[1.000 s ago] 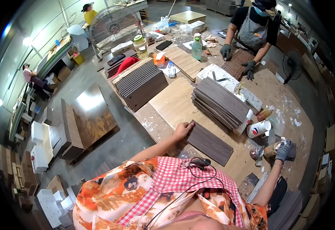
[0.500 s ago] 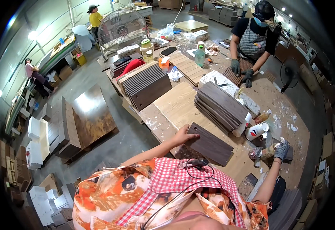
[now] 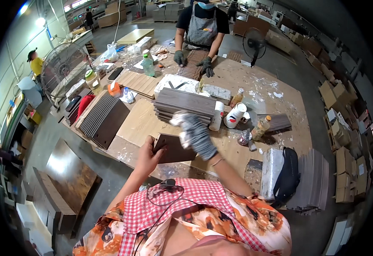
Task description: The person picks up wood planks one at a time, wipes them with a cloth, and places them onto stacks on a workbench.
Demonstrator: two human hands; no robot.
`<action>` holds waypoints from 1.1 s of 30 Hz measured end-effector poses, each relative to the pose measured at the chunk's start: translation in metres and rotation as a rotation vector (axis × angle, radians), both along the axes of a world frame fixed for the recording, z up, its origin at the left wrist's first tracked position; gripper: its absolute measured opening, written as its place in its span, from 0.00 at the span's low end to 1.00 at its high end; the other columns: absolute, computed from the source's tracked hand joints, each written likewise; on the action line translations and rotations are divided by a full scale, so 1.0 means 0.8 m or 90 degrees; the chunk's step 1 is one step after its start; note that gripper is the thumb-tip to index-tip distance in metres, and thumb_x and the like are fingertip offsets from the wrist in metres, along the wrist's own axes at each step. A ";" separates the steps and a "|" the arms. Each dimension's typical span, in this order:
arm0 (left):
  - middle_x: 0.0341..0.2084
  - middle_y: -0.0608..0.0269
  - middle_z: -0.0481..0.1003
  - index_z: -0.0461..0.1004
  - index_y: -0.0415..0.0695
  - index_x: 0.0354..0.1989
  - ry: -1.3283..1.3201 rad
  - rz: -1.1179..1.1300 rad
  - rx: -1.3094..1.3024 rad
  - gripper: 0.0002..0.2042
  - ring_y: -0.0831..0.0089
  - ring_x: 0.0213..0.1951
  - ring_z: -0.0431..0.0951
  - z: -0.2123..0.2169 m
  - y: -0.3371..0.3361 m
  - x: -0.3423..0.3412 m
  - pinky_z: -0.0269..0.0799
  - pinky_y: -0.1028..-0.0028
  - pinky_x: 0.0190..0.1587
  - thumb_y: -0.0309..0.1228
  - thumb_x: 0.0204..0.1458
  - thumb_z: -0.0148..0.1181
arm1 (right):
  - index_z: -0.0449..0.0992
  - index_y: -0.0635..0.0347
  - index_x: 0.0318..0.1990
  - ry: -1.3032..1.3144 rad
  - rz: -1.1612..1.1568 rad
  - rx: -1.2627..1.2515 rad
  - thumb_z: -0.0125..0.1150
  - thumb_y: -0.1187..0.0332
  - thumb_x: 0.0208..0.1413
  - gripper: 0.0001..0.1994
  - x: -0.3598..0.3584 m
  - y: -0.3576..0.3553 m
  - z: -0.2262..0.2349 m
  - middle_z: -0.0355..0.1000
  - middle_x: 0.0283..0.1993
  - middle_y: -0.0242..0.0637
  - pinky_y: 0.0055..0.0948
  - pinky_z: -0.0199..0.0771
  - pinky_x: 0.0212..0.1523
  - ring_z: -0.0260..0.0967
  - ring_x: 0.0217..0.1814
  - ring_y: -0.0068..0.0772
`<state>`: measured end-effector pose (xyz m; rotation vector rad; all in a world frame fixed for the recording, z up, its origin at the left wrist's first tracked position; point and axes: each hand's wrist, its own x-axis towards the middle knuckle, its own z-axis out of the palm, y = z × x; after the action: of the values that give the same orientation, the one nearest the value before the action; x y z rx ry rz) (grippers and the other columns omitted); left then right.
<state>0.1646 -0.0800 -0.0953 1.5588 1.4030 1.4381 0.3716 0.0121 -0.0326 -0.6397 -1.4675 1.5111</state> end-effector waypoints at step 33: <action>0.26 0.38 0.72 0.59 0.39 0.41 0.248 0.084 -0.072 0.17 0.36 0.32 0.73 0.094 -0.047 0.021 0.67 0.49 0.33 0.38 0.58 0.57 | 0.65 0.65 0.62 0.059 0.001 0.116 0.44 0.59 0.69 0.22 -0.088 -0.035 -0.100 0.67 0.59 0.41 0.32 0.61 0.64 0.64 0.61 0.33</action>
<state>0.1812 -0.1180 -0.0202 1.7655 1.8068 1.1416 0.3012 -0.0160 -0.1128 -0.4544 -1.5130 1.3711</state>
